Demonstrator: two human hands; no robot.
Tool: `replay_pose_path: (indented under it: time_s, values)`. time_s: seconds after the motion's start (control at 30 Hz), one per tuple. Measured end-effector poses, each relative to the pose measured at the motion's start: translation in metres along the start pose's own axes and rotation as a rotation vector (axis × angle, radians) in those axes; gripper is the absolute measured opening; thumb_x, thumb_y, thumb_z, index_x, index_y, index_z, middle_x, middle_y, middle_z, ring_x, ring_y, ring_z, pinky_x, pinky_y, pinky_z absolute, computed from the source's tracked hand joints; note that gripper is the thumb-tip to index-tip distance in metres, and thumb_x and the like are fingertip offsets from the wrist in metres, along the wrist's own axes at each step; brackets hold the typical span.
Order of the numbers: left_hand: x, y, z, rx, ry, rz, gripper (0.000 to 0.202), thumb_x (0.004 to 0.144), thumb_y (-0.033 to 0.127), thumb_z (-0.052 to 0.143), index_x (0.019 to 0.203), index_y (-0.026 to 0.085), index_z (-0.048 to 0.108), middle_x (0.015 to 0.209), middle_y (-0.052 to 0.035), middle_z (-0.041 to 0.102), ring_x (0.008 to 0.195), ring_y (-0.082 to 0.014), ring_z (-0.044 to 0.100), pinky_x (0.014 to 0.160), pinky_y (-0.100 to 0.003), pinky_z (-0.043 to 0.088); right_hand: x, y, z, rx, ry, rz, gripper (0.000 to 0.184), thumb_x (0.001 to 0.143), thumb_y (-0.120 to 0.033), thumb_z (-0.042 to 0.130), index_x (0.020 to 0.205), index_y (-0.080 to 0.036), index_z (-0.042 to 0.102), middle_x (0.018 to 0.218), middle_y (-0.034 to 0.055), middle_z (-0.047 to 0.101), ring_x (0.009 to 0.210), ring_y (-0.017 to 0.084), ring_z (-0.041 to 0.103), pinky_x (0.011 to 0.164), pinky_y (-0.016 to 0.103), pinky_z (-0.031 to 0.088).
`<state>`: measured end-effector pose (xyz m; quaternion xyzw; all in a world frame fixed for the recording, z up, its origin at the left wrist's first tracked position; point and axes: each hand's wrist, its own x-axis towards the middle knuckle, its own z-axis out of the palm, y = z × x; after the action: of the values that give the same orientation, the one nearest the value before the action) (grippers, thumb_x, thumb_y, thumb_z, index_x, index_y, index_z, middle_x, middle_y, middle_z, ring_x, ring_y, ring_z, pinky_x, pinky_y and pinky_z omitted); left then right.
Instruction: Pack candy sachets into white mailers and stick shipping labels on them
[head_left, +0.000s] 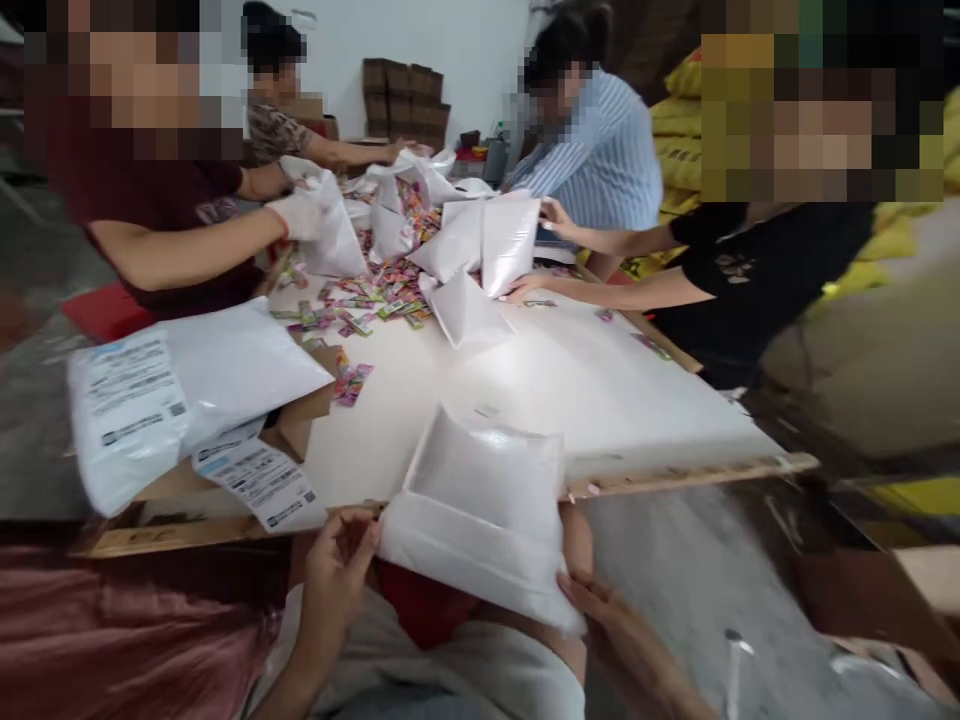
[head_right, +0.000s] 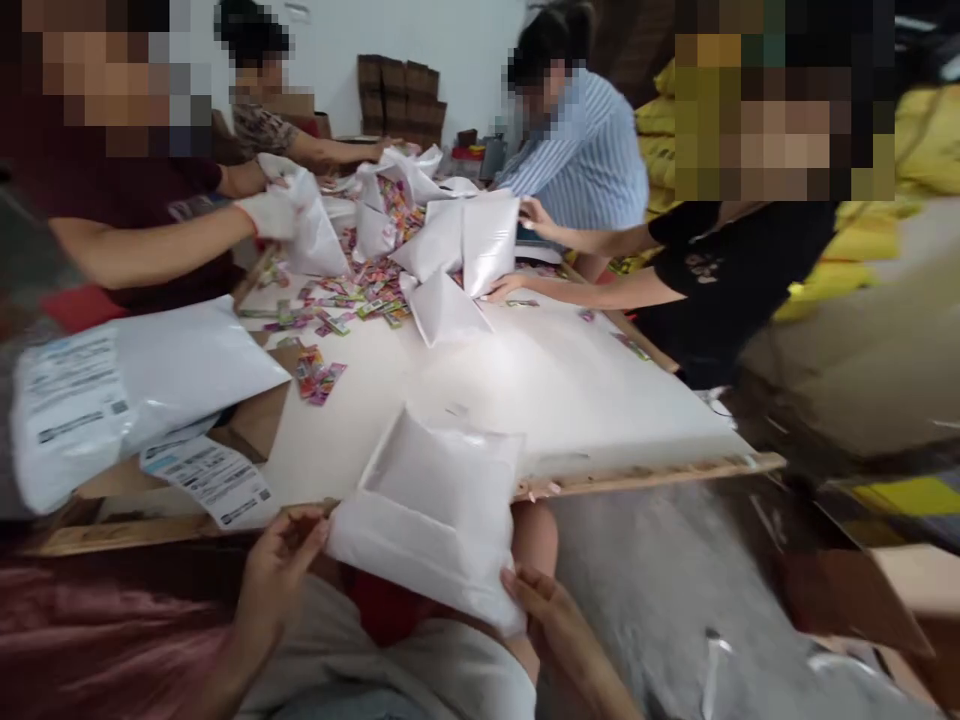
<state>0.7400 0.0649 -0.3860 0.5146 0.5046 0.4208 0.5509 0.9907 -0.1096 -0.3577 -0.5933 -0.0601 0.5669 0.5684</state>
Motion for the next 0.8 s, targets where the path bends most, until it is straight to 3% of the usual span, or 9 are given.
replay_pose_path:
  time_s: [0.13, 0.2, 0.27, 0.33, 0.43, 0.53, 0.63, 0.7, 0.8]
  values:
    - [0.006, 0.011, -0.034, 0.092, 0.488, 0.234, 0.047, 0.067, 0.038, 0.077, 0.106, 0.023, 0.055, 0.114, -0.0045, 0.055, 0.102, -0.0184, 0.054, 0.092, -0.032, 0.041, 0.011, 0.024, 0.049, 0.224, -0.037, -0.026, 0.041, 0.062, -0.048, 0.083, 0.094, -0.025, 0.071, 0.092, 0.0053, 0.073, 0.081, 0.024, 0.067, 0.073, 0.035, 0.053]
    - [0.021, 0.015, -0.053, 0.106, 0.626, 0.230, 0.064, 0.063, 0.038, 0.080, 0.117, 0.023, 0.049, 0.125, -0.0077, 0.050, 0.108, -0.0206, 0.052, 0.094, -0.035, 0.041, 0.020, 0.043, 0.082, 0.217, -0.073, -0.026, 0.043, 0.061, -0.052, 0.083, 0.091, -0.023, 0.069, 0.088, 0.0046, 0.072, 0.077, 0.022, 0.066, 0.070, 0.034, 0.052]
    - [0.037, 0.020, -0.068, 0.044, 0.565, 0.144, 0.065, 0.064, 0.041, 0.079, 0.117, 0.021, 0.049, 0.118, -0.0100, 0.057, 0.102, -0.0225, 0.058, 0.090, -0.039, 0.047, 0.026, 0.059, 0.114, 0.146, -0.170, -0.004, 0.045, 0.063, -0.058, 0.080, 0.081, -0.018, 0.066, 0.071, 0.0029, 0.068, 0.060, 0.016, 0.061, 0.058, 0.028, 0.048]
    - [0.046, 0.026, -0.075, -0.026, 0.432, 0.090, 0.049, 0.070, 0.046, 0.073, 0.107, 0.018, 0.055, 0.099, -0.0088, 0.066, 0.089, -0.0228, 0.064, 0.081, -0.039, 0.052, 0.026, 0.067, 0.141, -0.003, -0.387, 0.035, 0.051, 0.066, -0.065, 0.074, 0.073, -0.016, 0.062, 0.058, 0.0003, 0.062, 0.047, 0.011, 0.053, 0.049, 0.023, 0.041]
    - [0.036, 0.033, -0.077, -0.065, 0.342, 0.070, 0.035, 0.072, 0.045, 0.072, 0.091, 0.016, 0.063, 0.087, -0.0073, 0.072, 0.082, -0.0228, 0.068, 0.076, -0.035, 0.055, 0.016, 0.052, 0.170, -0.297, -0.636, -0.067, 0.045, 0.076, -0.061, 0.067, 0.075, -0.017, 0.060, 0.058, -0.0007, 0.061, 0.047, 0.010, 0.052, 0.049, 0.022, 0.039]
    - [0.007, 0.031, -0.075, -0.058, 0.268, 0.068, 0.032, 0.070, 0.038, 0.077, 0.095, 0.018, 0.069, 0.094, -0.0056, 0.076, 0.090, -0.0226, 0.068, 0.082, -0.031, 0.054, 0.008, 0.015, 0.193, -0.567, -0.481, -0.546, 0.023, 0.086, -0.038, 0.063, 0.100, -0.020, 0.063, 0.082, 0.0033, 0.067, 0.070, 0.015, 0.060, 0.063, 0.026, 0.047]
    - [-0.014, 0.023, -0.077, -0.053, 0.129, 0.065, 0.034, 0.073, 0.034, 0.076, 0.105, 0.022, 0.070, 0.110, -0.0051, 0.074, 0.105, -0.0241, 0.065, 0.093, -0.033, 0.051, 0.011, -0.015, 0.216, -0.751, -0.343, -0.988, 0.044, 0.084, -0.019, 0.060, 0.127, -0.024, 0.053, 0.116, 0.0081, 0.064, 0.101, 0.022, 0.059, 0.084, 0.034, 0.048]
    - [-0.017, 0.020, -0.083, -0.072, 0.104, 0.053, 0.038, 0.069, 0.034, 0.079, 0.105, 0.022, 0.072, 0.111, -0.0056, 0.074, 0.107, -0.0262, 0.065, 0.097, -0.035, 0.050, 0.018, -0.021, 0.228, -0.846, -0.378, -1.116, 0.038, 0.086, -0.014, 0.057, 0.122, -0.025, 0.056, 0.113, 0.0062, 0.066, 0.101, 0.022, 0.058, 0.087, 0.035, 0.046]
    - [-0.007, 0.024, -0.089, -0.180, 0.146, -0.055, 0.041, 0.059, 0.045, 0.082, 0.092, 0.020, 0.075, 0.093, -0.0073, 0.077, 0.099, -0.0310, 0.068, 0.092, -0.040, 0.054, 0.028, -0.012, 0.238, -0.948, -0.441, -1.233, 0.022, 0.090, -0.010, 0.050, 0.104, -0.024, 0.061, 0.091, 0.0021, 0.070, 0.083, 0.018, 0.060, 0.081, 0.033, 0.045]
